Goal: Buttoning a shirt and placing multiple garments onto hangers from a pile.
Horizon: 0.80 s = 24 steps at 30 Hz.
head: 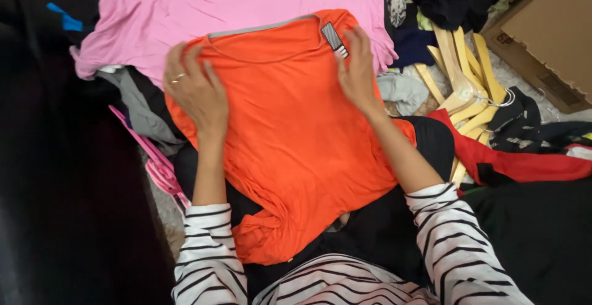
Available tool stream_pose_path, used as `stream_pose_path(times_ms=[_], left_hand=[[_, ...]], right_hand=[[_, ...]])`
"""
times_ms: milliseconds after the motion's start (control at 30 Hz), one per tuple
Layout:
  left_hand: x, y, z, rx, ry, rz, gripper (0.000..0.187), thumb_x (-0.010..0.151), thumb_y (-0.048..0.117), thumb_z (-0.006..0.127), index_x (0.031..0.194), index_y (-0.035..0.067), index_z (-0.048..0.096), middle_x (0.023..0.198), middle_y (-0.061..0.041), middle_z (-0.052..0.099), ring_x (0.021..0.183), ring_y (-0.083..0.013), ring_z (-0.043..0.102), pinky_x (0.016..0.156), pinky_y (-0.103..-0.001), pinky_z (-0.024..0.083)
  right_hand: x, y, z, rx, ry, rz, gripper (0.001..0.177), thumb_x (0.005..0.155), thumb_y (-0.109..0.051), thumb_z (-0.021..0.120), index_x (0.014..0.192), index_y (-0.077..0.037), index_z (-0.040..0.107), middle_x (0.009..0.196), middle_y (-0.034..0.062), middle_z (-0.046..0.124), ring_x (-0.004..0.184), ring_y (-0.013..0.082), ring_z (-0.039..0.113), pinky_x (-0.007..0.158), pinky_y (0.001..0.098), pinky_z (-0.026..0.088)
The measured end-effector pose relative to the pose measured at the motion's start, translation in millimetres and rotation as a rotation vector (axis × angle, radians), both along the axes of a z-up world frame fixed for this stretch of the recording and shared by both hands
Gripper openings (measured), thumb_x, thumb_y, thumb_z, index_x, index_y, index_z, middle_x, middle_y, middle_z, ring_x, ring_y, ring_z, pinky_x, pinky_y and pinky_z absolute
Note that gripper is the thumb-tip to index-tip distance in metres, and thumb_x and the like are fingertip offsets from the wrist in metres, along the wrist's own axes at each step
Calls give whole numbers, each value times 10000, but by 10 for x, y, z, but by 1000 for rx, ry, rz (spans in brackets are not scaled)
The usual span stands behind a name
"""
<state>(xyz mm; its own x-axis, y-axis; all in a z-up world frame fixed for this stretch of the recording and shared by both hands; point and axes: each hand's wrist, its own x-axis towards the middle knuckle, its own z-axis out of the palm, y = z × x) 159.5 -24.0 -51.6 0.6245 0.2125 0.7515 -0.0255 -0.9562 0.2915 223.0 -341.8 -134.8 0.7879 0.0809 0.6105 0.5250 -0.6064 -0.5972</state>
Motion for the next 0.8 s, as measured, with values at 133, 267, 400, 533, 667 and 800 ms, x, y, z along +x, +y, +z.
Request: stream_pose_path(times_ms=[133,267,400,533,667,800], left_hand=[[69,-237,-251,89,183,-84,402,1085,240,623,1470,134,571,1590,-94,415,1499,-304,351,1173,-515,325],[126,-356,-288,154,426,42,610,1132,366,606,1660,211,344,1706,-32,223,1577,-278,191,1253,-535,191],[134,-338,-326,119,408,-36,601,1124,292,597,1653,164,341,1703,-113,225,1559,-340,139,1213,-560,107],[129,-314,-300,143,427,-19,573,1143,339,509,1660,155,343,1695,-126,224,1537,-368,136,1191,-574,117],[85,-373,-263,107,394,-24,521,1184,323,503,1652,110,421,1678,-126,276,1536,-377,190,1214,-620,131],[65,-432,-225,145,319,-56,553,1182,379,387,1619,56,487,1638,-186,346,1496,-424,243,1182,-642,159]], right_hand=[[-158,184,-251,-244,81,-118,514,1135,-359,437,1571,-95,369,1666,133,299,1555,310,281,1246,518,252],[-195,187,-355,-464,222,-83,606,1135,-372,382,1662,-132,200,1737,58,173,1616,226,188,1300,486,92],[-239,1,-346,-335,265,33,597,1147,-389,406,1673,-171,226,1732,101,190,1604,272,168,1269,548,56],[-289,-288,-390,-312,273,134,601,1101,-366,512,1644,-199,314,1715,77,239,1587,259,217,1257,553,116],[-385,-740,-343,44,267,198,220,1059,-101,577,1223,-108,723,1427,126,610,1323,292,599,1138,407,425],[-295,-1433,-766,317,257,-66,204,1048,-244,598,1155,-151,744,1144,19,699,1057,162,664,801,281,490]])
